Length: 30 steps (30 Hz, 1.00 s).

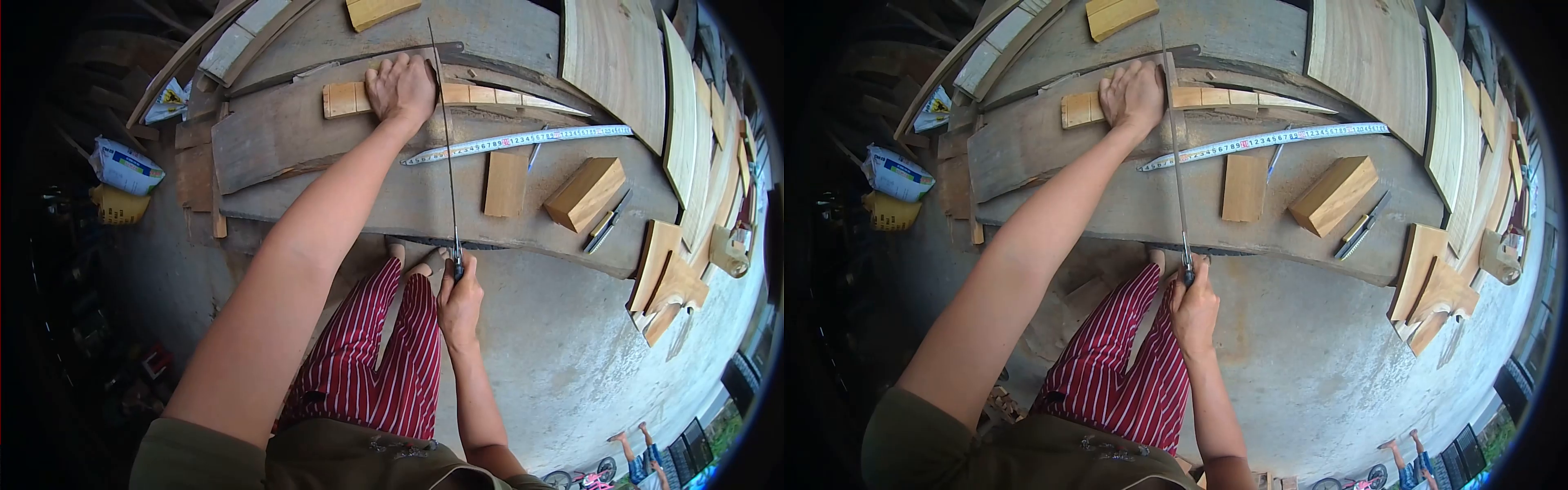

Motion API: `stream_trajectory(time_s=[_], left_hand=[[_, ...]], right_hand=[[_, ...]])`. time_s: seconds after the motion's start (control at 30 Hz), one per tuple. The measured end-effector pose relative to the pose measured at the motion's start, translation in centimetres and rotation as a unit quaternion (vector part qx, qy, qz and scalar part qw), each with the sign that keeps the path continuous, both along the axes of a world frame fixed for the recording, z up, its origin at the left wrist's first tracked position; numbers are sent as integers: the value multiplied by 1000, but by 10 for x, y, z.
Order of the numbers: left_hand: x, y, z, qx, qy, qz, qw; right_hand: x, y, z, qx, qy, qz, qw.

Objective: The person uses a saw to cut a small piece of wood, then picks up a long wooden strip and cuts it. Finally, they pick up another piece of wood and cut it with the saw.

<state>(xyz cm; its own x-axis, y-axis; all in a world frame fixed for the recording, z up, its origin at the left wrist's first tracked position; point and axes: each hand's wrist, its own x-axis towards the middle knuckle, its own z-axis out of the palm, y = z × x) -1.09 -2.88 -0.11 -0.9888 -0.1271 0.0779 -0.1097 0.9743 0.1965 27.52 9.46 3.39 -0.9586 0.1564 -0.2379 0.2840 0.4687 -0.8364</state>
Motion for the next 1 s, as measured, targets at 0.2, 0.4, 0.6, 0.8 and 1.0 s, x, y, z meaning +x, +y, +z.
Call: stream_trajectory(time_s=[0.2, 0.4, 0.6, 0.8, 1.0], left_hand=[[-1, -1, -5, -3, 19, 5, 1000], [-3, 0, -4, -14, 0, 20, 1000], [-2, -1, -4, -16, 11, 2, 1000], [-2, 2, 4, -6, -19, 19, 1000], [-2, 0, -3, -12, -10, 6, 1000]], right_hand=[[-64, -13, -13, 18, 10, 6, 1000], [10, 0, -11, -2, -25, -12, 1000], [-53, -14, -7, 4, 14, -10, 1000], [-8, -11, -12, 14, 33, -19, 999], [21, -2, -7, -13, -71, -11, 997]])
